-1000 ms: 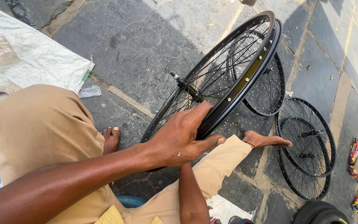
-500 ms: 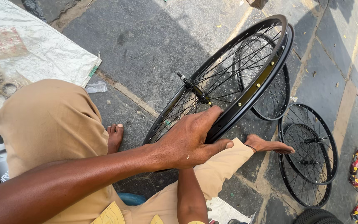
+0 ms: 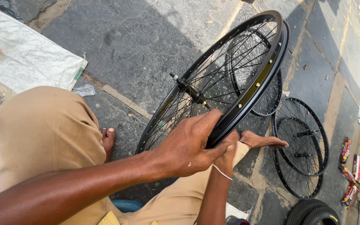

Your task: The person sits on the ground and works on a bicycle wheel, using their hands to manipulate the rim and spokes. They appear to be adjusting or securing components on the wheel's rim, possibly involving a small metal piece or valve.

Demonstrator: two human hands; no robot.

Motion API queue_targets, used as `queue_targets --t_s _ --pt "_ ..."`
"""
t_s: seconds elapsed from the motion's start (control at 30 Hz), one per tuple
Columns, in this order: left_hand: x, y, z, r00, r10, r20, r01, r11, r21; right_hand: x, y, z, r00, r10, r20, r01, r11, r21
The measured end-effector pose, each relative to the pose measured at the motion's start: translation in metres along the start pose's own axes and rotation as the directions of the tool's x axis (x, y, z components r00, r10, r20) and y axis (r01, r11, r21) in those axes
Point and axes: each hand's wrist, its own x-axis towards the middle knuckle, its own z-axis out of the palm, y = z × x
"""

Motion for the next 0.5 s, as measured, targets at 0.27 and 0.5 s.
queue_targets --t_s 0.27,0.5 --pt "-0.002 -0.002 0.002 0.994 0.073 -0.079 -0.075 0.997 -0.022 -0.124 -0.15 0.139 0.78 -0.43 0.455 0.624 0.478 -0.617" --pt "-0.005 -0.007 0.0 0.998 0.067 -0.021 -0.068 0.996 -0.057 -0.114 -0.159 0.171 0.743 -0.236 0.626 0.669 0.262 -0.696"
